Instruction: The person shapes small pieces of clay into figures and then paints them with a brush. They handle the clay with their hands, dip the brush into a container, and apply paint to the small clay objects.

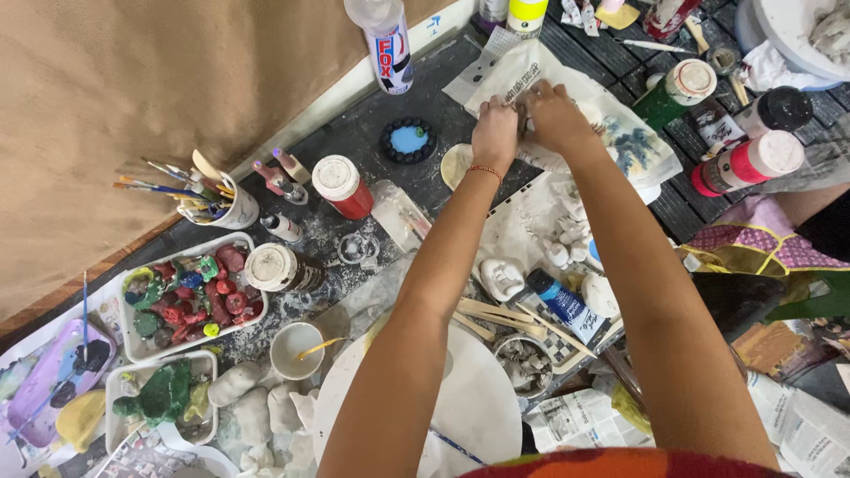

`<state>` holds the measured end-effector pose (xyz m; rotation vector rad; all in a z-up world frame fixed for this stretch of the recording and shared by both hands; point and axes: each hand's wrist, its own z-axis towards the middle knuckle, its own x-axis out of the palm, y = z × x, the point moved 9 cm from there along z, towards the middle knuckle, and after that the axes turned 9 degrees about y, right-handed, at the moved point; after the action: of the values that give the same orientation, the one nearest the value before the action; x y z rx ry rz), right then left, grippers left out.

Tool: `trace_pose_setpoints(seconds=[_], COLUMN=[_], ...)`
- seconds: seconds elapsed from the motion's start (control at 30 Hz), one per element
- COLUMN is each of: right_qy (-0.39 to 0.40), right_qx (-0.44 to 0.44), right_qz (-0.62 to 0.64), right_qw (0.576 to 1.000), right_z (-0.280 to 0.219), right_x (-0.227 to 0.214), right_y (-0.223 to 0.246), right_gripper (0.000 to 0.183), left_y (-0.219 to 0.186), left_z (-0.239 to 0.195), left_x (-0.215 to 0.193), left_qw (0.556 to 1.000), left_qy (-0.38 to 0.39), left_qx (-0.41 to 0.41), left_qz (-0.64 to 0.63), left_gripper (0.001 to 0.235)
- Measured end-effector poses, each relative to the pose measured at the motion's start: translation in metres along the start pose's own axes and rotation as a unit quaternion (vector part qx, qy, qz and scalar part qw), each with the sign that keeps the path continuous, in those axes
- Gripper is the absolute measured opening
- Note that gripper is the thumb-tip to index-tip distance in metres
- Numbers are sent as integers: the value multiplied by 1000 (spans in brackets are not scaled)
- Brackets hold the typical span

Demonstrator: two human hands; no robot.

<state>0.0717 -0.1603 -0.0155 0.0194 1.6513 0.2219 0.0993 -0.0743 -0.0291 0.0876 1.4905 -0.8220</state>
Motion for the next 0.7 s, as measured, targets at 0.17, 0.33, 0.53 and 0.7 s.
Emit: trace_pose_setpoints(seconds=[0.17,0.33,0.53,0.7], right_qy=[-50,-57,-57,-108], right_qx=[-15,-36,54,8], right_qz=[6,43,317,584], right_qw=[999,997,945,804], right_z=[-7,-10,-6,-33], right_x=[-14,-11,6,-1], right_y=[4,3,-53,-73], right_gripper=[67,65,37,36], left_y=[1,5,29,27], left_z=[-5,-16,-32,-60], left_x=[-12,-32,-67,-104], left_qw=[999,998,980,984], left_qy=[0,-1,-3,-5], left_qx=[33,42,-24,17], left_qz=[-35,-43,-199,-177], left_gripper=[13,14,18,20])
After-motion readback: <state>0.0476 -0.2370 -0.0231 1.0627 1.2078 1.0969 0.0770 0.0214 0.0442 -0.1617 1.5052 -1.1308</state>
